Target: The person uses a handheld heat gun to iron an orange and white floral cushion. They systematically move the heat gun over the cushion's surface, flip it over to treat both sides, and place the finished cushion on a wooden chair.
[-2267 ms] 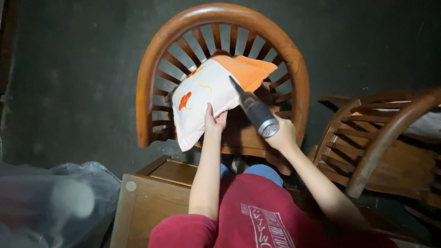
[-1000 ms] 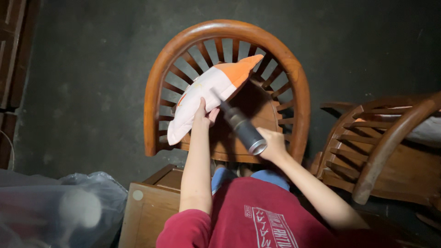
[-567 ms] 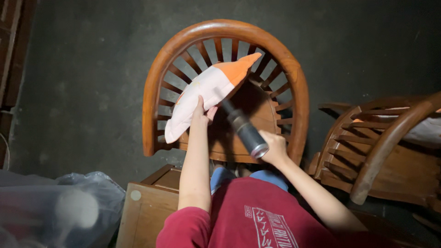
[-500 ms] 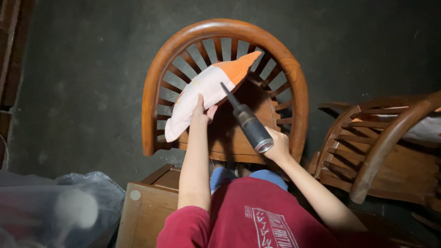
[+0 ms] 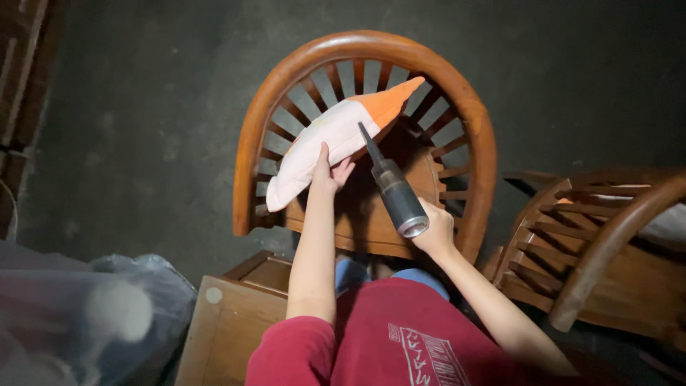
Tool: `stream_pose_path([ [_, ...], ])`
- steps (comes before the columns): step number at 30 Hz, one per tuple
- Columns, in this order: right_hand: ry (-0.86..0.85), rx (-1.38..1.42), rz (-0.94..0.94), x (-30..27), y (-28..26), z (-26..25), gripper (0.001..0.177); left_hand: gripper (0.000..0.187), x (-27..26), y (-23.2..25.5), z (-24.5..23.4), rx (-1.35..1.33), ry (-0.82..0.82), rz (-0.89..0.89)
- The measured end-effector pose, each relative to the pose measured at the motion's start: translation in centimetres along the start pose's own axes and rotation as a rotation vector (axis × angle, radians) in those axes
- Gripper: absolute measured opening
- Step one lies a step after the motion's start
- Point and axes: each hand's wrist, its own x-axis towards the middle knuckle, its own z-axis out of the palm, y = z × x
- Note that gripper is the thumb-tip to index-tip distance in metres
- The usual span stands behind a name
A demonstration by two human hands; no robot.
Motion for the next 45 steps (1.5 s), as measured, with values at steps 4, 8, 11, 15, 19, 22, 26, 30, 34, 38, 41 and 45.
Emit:
stream_pose_path([
  [4, -0.003, 0.012, 0.072, 1.3, -0.7, 0.5, 0.034, 0.087, -4.8, 1.2, -1.9, -0.073, 0.023, -0.094],
  [8, 0.01, 0.001, 0.16, 2.3, -0.1, 0.3, 0.044, 0.08, -6.3, 0.3, -5.3, -0.074, 0.021, 0.112],
  [11, -0.023, -0.045, 0.127, 2.7, 0.2, -0.1, 0.041, 0.077, -5.7, -0.4, -6.2, -0.126, -0.07, 0.276],
  [15, -0.002, -0.048, 0.126, 3.3, -1.1, 0.1, 0.047, 0.065, -7.3, 0.5, -6.7, -0.227, -0.027, 0.236],
  [19, -0.025, -0.01, 0.164, 2.7, -3.8, 0.4, 0.043, 0.062, -8.0, 3.0, -7.5, -0.115, -0.016, 0.194],
  [22, -0.079, 0.057, 0.069, 1.2, -6.2, 1.3, 0.043, 0.061, -6.7, 5.0, -8.3, -0.033, -0.07, 0.199],
  [26, -0.139, 0.06, -0.01, 1.5, -7.6, 1.6, 0.042, 0.058, -4.1, 6.4, -9.1, 0.035, -0.069, 0.175],
  [30, -0.145, 0.036, 0.168, 3.1, -8.5, 0.8, 0.053, 0.054, -2.8, 6.1, -9.5, 0.08, -0.118, 0.185],
  [34, -0.108, -0.033, 0.201, 3.4, -10.3, 1.8, 0.049, 0.049, -2.9, 6.0, -9.4, 0.074, -0.105, 0.201],
  [38, -0.25, -0.031, 0.142, 2.8, -11.4, 2.9, 0.053, 0.048, -2.7, 5.8, -9.6, 0.062, -0.092, 0.189],
  [41, -0.273, -0.03, 0.104, 2.9, -11.2, 3.0, 0.052, 0.048, -2.5, 6.0, -9.5, 0.074, -0.1, 0.17],
  [45, -0.129, -0.129, 0.256, 4.9, -10.1, 1.5, 0.05, 0.048, -2.4, 5.7, -9.7, 0.087, -0.086, 0.152],
])
